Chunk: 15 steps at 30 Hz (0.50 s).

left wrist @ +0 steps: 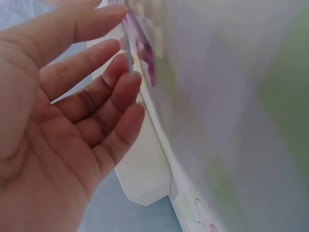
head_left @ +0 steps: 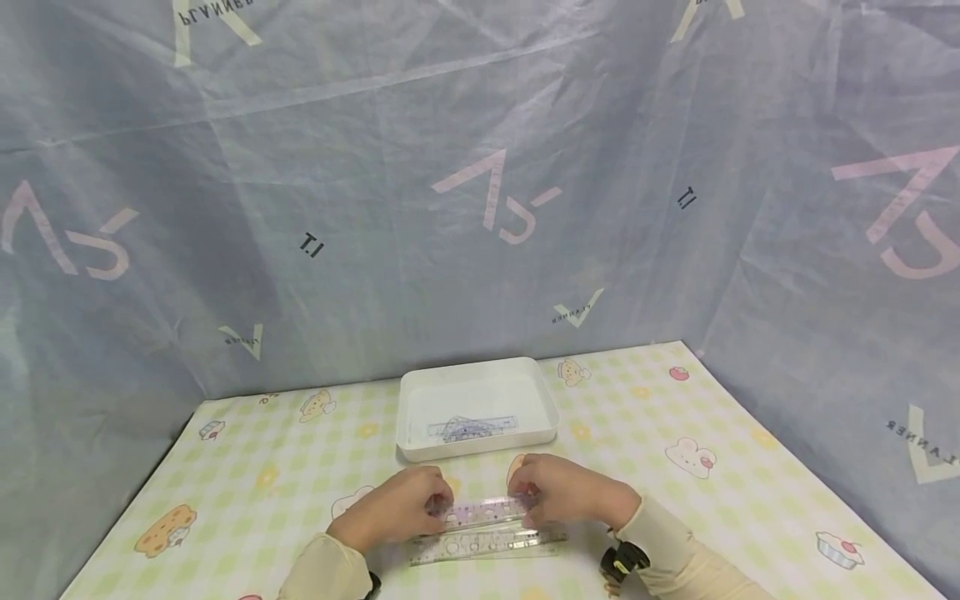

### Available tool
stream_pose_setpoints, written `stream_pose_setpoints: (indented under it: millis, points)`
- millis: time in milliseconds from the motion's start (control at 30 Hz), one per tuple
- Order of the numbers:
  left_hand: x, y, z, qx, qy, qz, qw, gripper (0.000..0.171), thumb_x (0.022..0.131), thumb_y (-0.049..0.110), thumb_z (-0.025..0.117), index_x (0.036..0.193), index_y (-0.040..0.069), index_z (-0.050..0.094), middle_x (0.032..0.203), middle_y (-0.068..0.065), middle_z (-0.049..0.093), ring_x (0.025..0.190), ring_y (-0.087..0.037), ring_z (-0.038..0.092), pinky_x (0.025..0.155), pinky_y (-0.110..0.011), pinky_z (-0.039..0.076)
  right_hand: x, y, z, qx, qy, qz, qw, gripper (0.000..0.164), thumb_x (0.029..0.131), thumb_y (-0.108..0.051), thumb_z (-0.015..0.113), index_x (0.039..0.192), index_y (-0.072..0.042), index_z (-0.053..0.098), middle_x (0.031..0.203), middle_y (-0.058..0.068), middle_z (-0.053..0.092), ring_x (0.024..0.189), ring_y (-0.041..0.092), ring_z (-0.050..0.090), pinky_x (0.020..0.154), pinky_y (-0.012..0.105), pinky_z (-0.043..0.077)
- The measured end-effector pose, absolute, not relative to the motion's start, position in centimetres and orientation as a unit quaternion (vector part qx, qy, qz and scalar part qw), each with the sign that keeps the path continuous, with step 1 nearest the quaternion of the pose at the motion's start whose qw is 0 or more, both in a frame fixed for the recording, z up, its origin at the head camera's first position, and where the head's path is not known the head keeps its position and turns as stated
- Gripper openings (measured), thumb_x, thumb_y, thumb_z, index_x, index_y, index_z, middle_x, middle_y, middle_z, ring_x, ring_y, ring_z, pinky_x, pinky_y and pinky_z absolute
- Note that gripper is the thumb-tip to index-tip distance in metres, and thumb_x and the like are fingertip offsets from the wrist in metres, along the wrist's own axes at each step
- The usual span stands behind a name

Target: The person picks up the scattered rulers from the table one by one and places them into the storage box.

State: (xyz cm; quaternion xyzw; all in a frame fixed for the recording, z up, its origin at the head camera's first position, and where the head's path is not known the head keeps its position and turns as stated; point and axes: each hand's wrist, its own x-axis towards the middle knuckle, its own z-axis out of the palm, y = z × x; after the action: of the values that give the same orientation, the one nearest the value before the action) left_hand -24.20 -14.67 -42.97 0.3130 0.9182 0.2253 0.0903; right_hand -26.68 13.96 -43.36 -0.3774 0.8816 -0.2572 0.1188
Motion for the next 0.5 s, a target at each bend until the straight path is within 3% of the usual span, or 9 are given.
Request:
stream_pose_setpoints:
  millis: [333, 500]
  points:
    - [-24.22, -14.97, -42.89, 0.306, 0.91, 0.266, 0.089, 0.033, 0.083, 0.016, 0.078, 0.115, 0.007, 0.072, 0.098, 0.009, 0.062, 0.085, -0.005, 0.055, 0.077, -0.024, 0.051, -26.91, 14.32, -43.45, -0.392, 0.879, -0.248, 0.111, 0.03, 0.078, -0.019, 0.085, 0.105, -0.018, 0.071, 0.096, -0.014, 0.059, 0.089, 0.003, 0.055, 0.083, 0.024, 0.05]
    - [-24.55, -15.22, -42.68, 0.314, 0.902, 0.28, 0.097, 0.033, 0.084, 0.013, 0.077, 0.115, 0.005, 0.072, 0.102, 0.006, 0.064, 0.089, -0.005, 0.057, 0.079, -0.025, 0.052, -27.16, 14.39, -43.58, -0.403, 0.874, -0.253, 0.103, 0.028, 0.078, -0.017, 0.085, 0.102, -0.018, 0.071, 0.096, -0.014, 0.059, 0.089, 0.003, 0.055, 0.083, 0.023, 0.05]
